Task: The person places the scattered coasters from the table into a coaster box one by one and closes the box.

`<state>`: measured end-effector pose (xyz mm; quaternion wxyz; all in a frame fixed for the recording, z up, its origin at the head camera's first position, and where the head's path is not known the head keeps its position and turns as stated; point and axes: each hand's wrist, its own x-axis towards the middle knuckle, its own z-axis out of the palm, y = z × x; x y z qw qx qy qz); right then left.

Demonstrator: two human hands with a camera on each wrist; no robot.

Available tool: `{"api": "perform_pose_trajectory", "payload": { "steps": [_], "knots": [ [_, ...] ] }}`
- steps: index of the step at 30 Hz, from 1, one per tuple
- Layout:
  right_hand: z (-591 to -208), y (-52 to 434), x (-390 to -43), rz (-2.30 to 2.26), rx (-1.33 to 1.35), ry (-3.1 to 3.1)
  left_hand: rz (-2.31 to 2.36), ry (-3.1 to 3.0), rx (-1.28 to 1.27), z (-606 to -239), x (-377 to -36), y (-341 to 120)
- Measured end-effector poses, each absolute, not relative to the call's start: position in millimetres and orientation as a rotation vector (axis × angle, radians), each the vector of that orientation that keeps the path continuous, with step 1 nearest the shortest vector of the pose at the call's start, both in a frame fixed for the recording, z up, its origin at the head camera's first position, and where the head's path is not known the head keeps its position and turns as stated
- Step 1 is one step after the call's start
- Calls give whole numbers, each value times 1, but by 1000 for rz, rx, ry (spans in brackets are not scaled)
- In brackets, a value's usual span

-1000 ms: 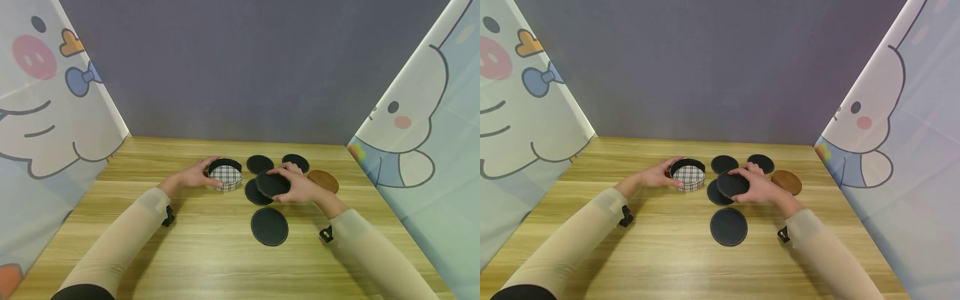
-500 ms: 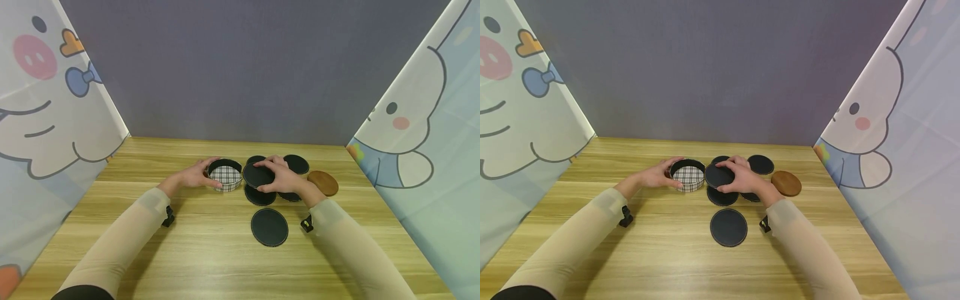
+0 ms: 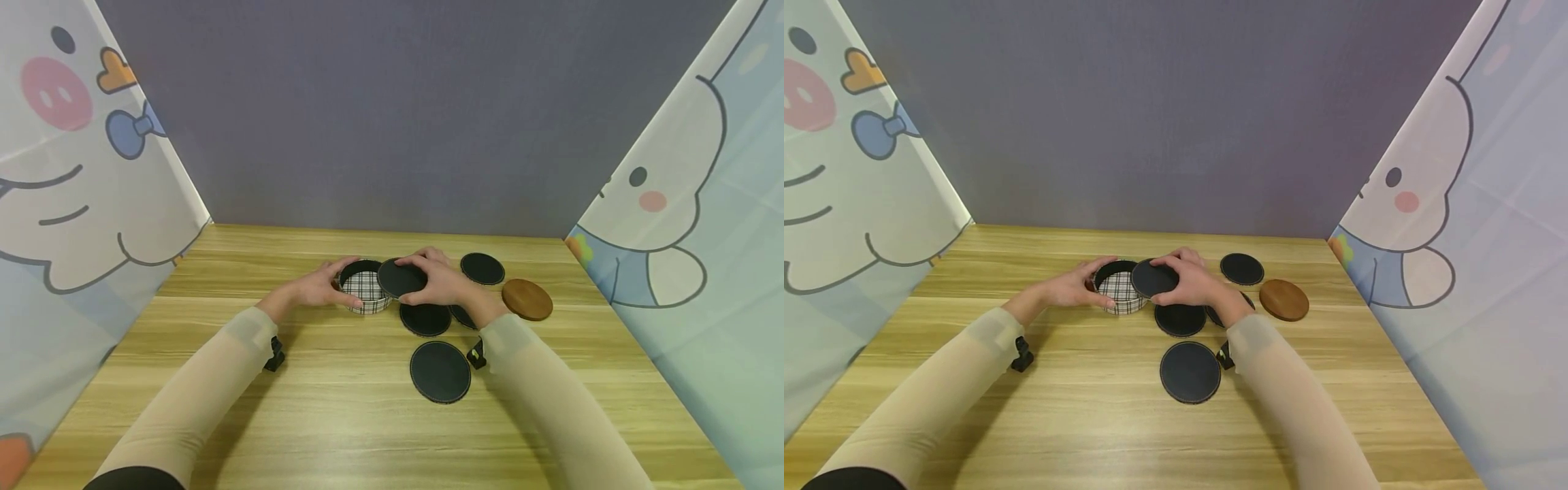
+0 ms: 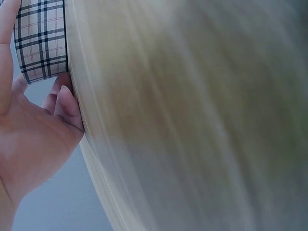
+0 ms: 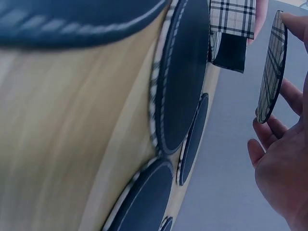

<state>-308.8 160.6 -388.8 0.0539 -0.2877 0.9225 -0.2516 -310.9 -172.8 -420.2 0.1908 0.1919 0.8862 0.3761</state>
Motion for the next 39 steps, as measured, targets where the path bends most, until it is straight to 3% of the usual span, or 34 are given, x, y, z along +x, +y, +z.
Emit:
{"api": "perform_pose_trajectory", "payload": {
  "steps": [22, 39],
  "knots": [
    [-395, 110, -323, -659, -885, 2752, 1090, 2442, 557, -419, -312, -173],
    [-399, 97, -328, -627, -900, 2727, 1111, 2418, 563, -420, -313, -172]
  ]
}}
